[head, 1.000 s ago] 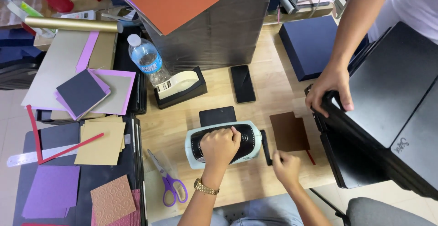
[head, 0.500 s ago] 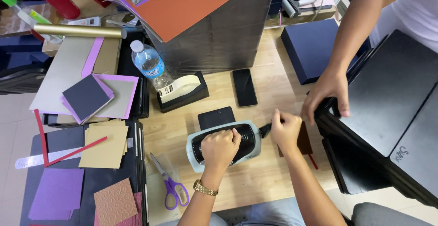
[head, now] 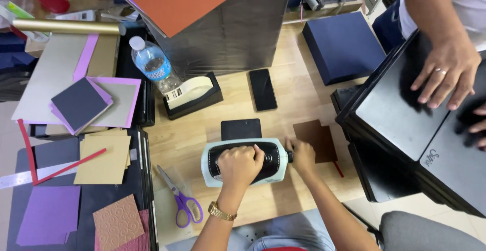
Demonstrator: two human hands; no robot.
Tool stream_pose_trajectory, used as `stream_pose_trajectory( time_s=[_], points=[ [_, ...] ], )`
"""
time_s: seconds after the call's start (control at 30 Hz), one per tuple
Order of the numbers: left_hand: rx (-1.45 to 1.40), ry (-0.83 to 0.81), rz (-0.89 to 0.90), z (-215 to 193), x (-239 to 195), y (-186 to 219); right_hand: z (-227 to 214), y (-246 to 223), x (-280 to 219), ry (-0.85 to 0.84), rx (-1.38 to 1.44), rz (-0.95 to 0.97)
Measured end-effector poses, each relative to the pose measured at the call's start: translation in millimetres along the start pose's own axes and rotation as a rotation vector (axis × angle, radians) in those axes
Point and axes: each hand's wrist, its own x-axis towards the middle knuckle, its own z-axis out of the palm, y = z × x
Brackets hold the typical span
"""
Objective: A person uses a manual embossing machine to create textures on different colored sheets of paper.
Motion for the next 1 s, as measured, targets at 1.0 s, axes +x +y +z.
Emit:
stream_pose_trajectory(
  time_s=[1.0],
  points=[
    [-0.074,-0.040,-0.027,-0.4,-8.2,9.5,-19.4,62.6,-102.1,0.383,0.268,-0.302]
  ],
)
